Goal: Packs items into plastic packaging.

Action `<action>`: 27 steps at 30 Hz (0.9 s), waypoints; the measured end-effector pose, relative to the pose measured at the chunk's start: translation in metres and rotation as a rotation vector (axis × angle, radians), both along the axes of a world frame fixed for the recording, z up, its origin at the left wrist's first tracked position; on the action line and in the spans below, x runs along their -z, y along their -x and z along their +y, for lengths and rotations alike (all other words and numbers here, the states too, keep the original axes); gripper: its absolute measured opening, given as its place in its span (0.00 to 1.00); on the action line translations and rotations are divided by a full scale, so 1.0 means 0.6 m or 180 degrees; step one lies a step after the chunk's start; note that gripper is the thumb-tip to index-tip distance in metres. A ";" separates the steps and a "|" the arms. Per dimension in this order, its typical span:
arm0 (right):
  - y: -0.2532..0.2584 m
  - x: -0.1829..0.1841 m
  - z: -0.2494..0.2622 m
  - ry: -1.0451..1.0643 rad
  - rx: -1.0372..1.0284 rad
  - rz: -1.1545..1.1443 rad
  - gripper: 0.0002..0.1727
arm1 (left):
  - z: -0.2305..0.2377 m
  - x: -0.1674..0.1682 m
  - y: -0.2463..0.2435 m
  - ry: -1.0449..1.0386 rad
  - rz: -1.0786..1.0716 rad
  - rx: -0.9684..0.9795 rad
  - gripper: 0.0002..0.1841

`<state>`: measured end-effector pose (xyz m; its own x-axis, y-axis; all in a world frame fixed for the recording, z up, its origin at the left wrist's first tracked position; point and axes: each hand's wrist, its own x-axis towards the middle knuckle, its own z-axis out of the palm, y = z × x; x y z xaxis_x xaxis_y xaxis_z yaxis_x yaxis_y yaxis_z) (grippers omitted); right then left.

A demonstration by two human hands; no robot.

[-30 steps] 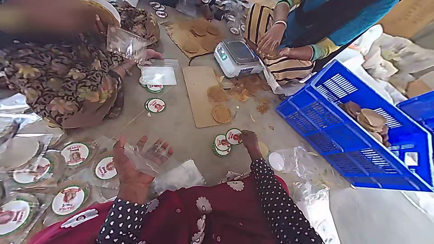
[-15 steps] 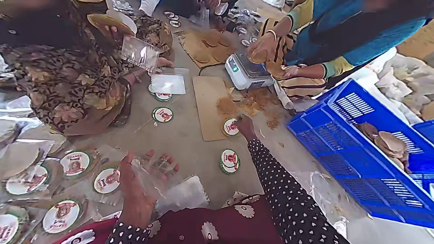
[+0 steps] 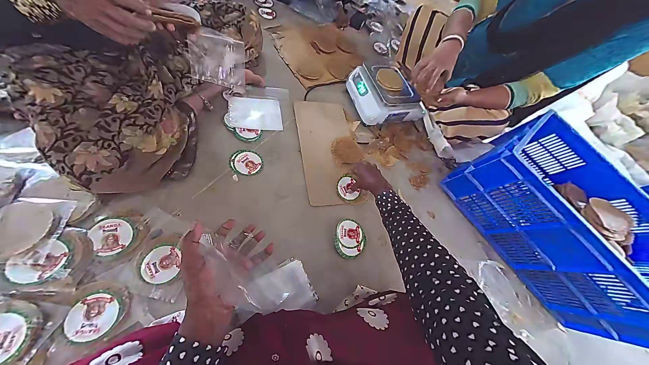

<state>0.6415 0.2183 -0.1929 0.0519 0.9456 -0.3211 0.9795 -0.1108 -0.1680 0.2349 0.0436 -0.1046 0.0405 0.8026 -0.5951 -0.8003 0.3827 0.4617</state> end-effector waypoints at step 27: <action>0.126 -0.126 -0.153 -0.1095 0.0462 0.0509 0.15 | 0.008 -0.016 0.000 0.0931 -0.0111 -0.0499 0.47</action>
